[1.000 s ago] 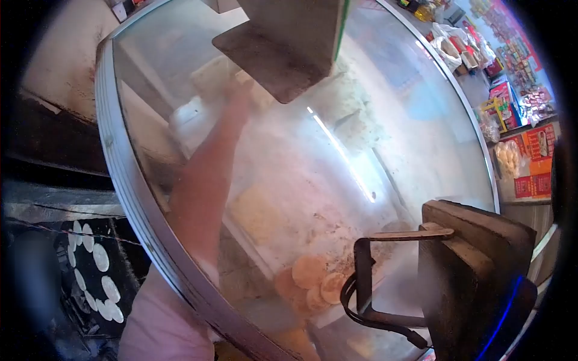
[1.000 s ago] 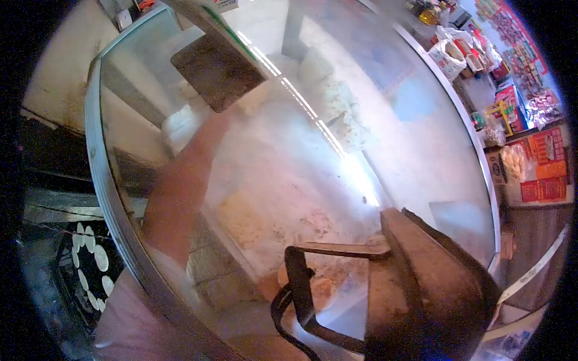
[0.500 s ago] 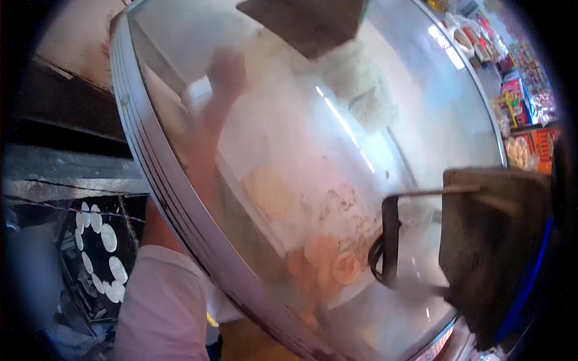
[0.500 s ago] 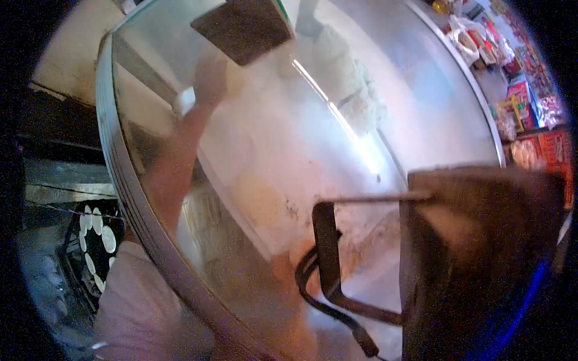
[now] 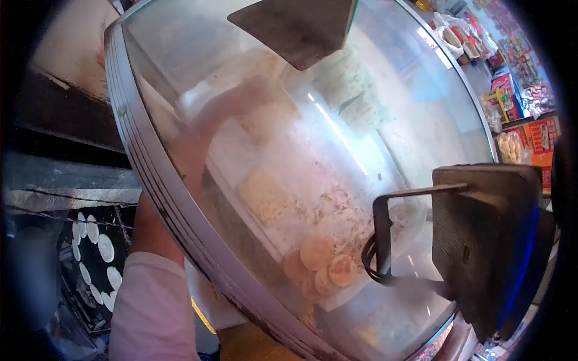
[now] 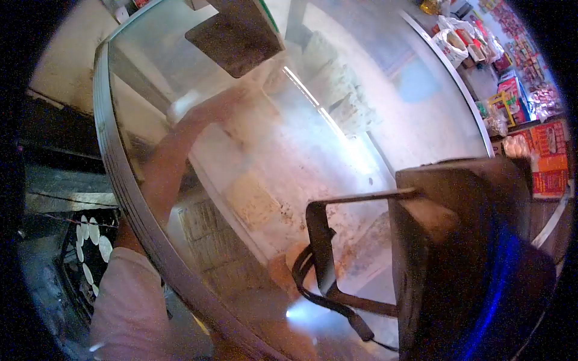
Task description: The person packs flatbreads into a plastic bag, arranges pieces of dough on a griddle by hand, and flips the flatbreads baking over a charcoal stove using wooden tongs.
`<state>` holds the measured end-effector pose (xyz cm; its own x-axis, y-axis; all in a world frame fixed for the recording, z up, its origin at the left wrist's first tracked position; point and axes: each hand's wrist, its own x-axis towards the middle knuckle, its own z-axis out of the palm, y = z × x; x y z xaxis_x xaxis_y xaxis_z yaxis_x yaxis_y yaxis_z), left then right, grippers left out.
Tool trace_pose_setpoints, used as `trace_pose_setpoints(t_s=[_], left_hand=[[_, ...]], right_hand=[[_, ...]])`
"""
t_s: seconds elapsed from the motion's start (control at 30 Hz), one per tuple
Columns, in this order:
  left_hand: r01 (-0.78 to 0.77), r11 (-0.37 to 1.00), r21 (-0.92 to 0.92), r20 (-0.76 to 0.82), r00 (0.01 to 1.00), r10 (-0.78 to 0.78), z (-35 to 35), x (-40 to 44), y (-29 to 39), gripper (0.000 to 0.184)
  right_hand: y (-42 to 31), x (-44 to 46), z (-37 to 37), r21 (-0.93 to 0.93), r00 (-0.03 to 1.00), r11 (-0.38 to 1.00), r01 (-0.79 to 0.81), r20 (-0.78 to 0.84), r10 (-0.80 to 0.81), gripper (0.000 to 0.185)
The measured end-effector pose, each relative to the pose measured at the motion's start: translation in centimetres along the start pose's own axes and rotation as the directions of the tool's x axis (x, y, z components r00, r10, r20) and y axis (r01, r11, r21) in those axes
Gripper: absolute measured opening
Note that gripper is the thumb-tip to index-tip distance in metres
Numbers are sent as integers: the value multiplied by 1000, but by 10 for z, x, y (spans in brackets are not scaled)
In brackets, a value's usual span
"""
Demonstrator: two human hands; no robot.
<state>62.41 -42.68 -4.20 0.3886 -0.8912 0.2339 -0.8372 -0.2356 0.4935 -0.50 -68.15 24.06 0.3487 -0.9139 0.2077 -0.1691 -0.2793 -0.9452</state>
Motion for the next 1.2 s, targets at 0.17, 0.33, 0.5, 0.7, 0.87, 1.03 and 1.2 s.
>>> trace_pose_setpoints(t_s=[0.17,0.33,0.5,0.7,0.87,1.03,1.2], left_hand=[[366,931,3,334,877,-346,-13,8,43,32],[319,937,141,113,935,-336,0,27,30,32],[233,937,258,-11,971,-239,19,14,6,31],[474,880,-32,64,879,-472,26,22,32,26],[114,991,69,-235,967,-95,36,69,-5,31],[491,868,76,-275,847,-455,0,92,61,44],[484,873,54,-108,872,-477,1,96,8,63]], right_hand=[[2,3,0,-22,1000,1000,-17,-15,17,45],[1,4,-2,-51,999,998,-29,-28,27,43],[2,6,-3,-74,998,996,-42,-39,39,41],[3,7,-3,-90,998,995,-51,-47,47,38],[4,7,-5,-117,997,992,-56,-55,49,36],[3,6,-10,-139,996,988,-65,-75,55,34],[4,9,-8,-168,995,983,-76,-77,64,32]])
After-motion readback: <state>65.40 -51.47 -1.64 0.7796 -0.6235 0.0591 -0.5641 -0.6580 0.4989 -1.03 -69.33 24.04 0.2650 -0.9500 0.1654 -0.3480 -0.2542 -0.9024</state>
